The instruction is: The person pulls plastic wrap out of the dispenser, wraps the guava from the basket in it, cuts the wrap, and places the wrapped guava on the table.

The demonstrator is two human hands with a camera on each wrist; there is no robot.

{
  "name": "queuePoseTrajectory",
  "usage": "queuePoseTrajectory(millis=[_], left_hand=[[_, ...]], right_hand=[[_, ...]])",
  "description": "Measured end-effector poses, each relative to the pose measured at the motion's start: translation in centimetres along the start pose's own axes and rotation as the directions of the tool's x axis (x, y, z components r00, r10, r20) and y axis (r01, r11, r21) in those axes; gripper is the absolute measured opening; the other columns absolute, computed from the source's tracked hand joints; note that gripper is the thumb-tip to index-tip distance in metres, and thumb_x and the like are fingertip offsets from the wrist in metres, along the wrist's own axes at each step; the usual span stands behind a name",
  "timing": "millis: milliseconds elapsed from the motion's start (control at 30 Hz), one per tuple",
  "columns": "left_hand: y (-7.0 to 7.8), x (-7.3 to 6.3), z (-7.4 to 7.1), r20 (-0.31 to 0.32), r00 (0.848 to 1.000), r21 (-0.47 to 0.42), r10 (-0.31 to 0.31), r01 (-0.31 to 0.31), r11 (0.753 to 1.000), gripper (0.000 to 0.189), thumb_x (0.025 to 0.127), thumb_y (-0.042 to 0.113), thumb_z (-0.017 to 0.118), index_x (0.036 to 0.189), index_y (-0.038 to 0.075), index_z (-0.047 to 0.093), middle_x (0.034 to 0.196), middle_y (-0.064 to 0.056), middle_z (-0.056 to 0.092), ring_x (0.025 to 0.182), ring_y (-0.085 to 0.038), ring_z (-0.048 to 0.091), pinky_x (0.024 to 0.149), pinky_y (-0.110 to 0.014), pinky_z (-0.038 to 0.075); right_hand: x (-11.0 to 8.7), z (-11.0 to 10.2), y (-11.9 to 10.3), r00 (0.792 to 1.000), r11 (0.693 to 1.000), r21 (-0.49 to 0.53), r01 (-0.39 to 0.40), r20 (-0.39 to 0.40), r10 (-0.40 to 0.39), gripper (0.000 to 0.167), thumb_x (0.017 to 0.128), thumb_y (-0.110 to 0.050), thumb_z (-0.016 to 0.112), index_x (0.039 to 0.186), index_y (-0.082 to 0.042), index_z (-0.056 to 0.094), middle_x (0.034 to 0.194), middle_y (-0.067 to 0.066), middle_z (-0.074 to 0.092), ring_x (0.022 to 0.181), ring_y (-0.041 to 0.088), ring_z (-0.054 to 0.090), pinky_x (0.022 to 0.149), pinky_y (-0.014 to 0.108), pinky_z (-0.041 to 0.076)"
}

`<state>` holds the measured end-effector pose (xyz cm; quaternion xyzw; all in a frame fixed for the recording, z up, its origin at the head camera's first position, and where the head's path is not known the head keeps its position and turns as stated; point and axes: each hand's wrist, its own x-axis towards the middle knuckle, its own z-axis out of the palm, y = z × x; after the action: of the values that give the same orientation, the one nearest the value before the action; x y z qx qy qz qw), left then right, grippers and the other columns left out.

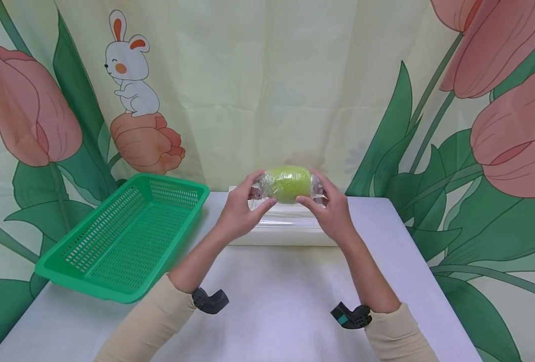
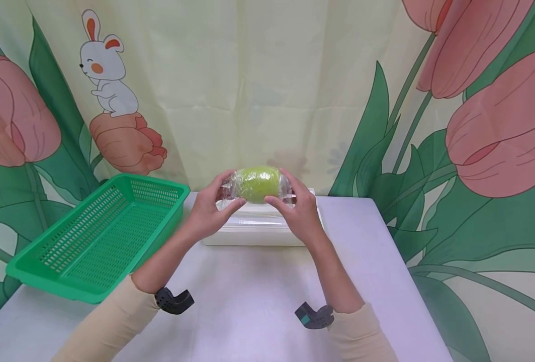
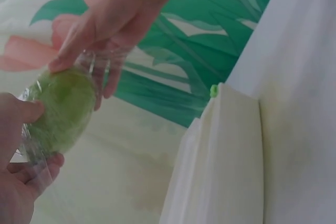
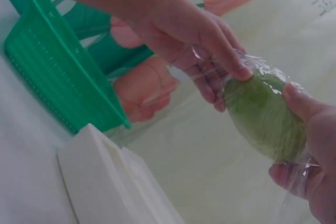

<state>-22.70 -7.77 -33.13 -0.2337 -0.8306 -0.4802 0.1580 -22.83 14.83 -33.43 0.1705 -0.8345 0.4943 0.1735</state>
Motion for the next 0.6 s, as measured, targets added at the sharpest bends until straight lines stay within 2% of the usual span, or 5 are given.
queuePoseTrajectory(millis=[133,333,600], left_hand=[[0.4,0.0,-0.2,0.0,1.0,0.0,0.007,-0.007,1.0,0.066,0.086,0.02,0.074,0.142,0.011,0.041,0.123,-0.011,0.061,0.095,-0.023,0.068,0.086,-0.036,0.058],[1.0,0.1,-0.6,-0.005,1.0,-0.001,0.029,-0.029,1.0,0.067,0.086,0.02,0.074,0.143,0.011,0.041,0.123,-0.011,0.061,0.095,-0.022,0.069,0.086,-0.035,0.058],[1.6,0.2,-1.1,-0.016,0.998,-0.023,0.061,-0.061,0.998,0.067,0.085,0.019,0.075,0.143,0.011,0.042,0.118,-0.01,0.062,0.092,-0.022,0.068,0.086,-0.037,0.058]], right_hand=[[0.0,-0.2,-0.4,1.0,1.0,-0.002,0.008,-0.006,-0.008,0.071,0.085,-0.025,0.074,0.147,-0.022,0.041,0.129,0.012,0.058,0.104,0.023,0.062,0.085,0.018,0.053],[0.1,-0.5,-1.1,0.999,1.0,-0.014,0.026,-0.021,-0.026,0.07,0.085,-0.026,0.075,0.146,-0.021,0.042,0.127,0.012,0.059,0.104,0.024,0.065,0.085,0.03,0.057],[-0.1,-1.0,-2.2,0.999,1.0,0.007,0.03,-0.025,-0.029,0.07,0.084,-0.028,0.075,0.146,-0.022,0.042,0.129,0.011,0.058,0.105,0.024,0.065,0.082,0.014,0.054]])
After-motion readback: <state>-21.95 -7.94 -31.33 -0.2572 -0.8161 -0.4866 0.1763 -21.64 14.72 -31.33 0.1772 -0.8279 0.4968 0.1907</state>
